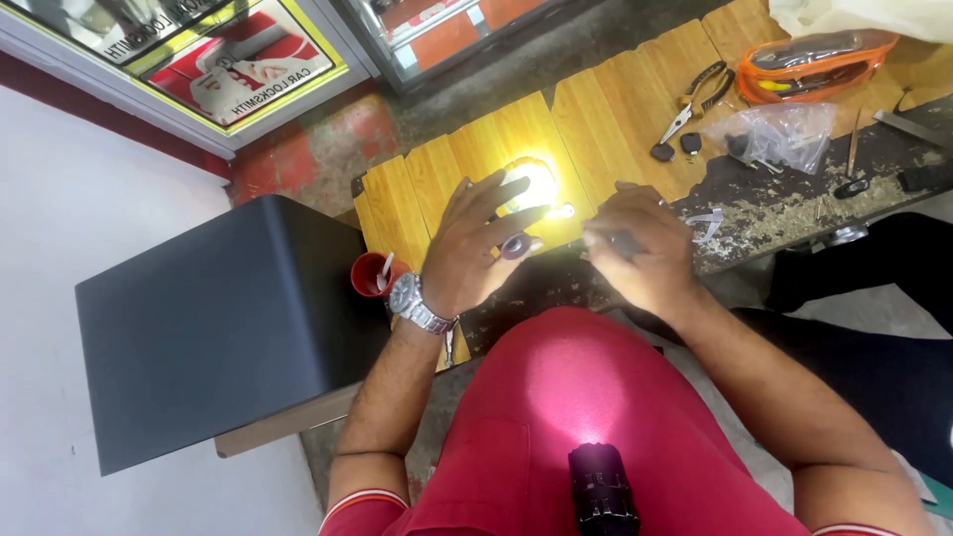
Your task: Picking a lock cylinder using a lock pick, tension wrench, and a flashlight at a locksmith workbench.
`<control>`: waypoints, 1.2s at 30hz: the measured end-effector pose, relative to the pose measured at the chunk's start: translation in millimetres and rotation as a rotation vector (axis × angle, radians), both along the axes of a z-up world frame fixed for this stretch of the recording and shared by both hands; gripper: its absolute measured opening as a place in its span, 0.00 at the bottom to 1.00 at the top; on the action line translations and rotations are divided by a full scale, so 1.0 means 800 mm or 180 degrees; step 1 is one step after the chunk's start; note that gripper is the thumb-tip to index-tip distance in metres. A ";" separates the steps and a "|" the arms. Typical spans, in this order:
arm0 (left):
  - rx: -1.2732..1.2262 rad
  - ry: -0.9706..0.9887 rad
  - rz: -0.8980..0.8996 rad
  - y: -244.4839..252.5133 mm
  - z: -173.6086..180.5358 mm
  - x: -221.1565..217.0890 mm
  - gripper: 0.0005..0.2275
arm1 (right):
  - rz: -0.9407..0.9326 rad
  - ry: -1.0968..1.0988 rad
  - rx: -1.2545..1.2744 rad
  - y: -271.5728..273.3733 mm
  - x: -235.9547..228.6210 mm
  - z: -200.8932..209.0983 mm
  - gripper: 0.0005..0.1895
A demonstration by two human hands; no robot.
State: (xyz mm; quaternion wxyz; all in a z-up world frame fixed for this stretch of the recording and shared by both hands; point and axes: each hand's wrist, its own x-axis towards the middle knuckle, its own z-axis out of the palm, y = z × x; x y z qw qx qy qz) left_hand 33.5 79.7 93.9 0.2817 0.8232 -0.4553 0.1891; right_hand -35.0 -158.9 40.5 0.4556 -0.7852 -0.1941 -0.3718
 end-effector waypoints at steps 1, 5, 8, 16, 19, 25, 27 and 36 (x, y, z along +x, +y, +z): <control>-0.0031 0.0227 0.0033 0.005 -0.003 0.002 0.13 | 0.0055 0.0132 0.0109 -0.006 0.004 -0.019 0.04; -0.0138 0.0511 0.0042 0.031 -0.009 0.003 0.13 | -0.0634 0.1748 0.0581 -0.029 0.015 -0.075 0.03; -0.0269 0.0693 0.0147 0.046 -0.013 -0.002 0.14 | -0.0898 0.2542 0.0467 -0.048 0.031 -0.119 0.07; 0.0245 0.0407 0.0591 0.045 -0.049 -0.021 0.17 | -0.0545 0.2431 -0.1564 0.000 0.072 -0.203 0.15; 0.0478 0.0306 0.0589 0.042 -0.057 -0.019 0.19 | -0.0440 0.2513 -0.1812 0.026 0.094 -0.216 0.15; 0.0432 0.0081 0.0537 0.045 -0.064 -0.016 0.20 | -0.0528 0.2712 -0.2094 0.042 0.120 -0.240 0.14; 0.0415 -0.0005 0.0580 0.046 -0.063 -0.017 0.20 | -0.0675 0.2518 -0.2211 0.048 0.123 -0.264 0.16; 0.0176 -0.0298 0.0468 0.048 -0.044 -0.006 0.24 | -0.0926 0.2094 -0.2315 0.055 0.138 -0.310 0.18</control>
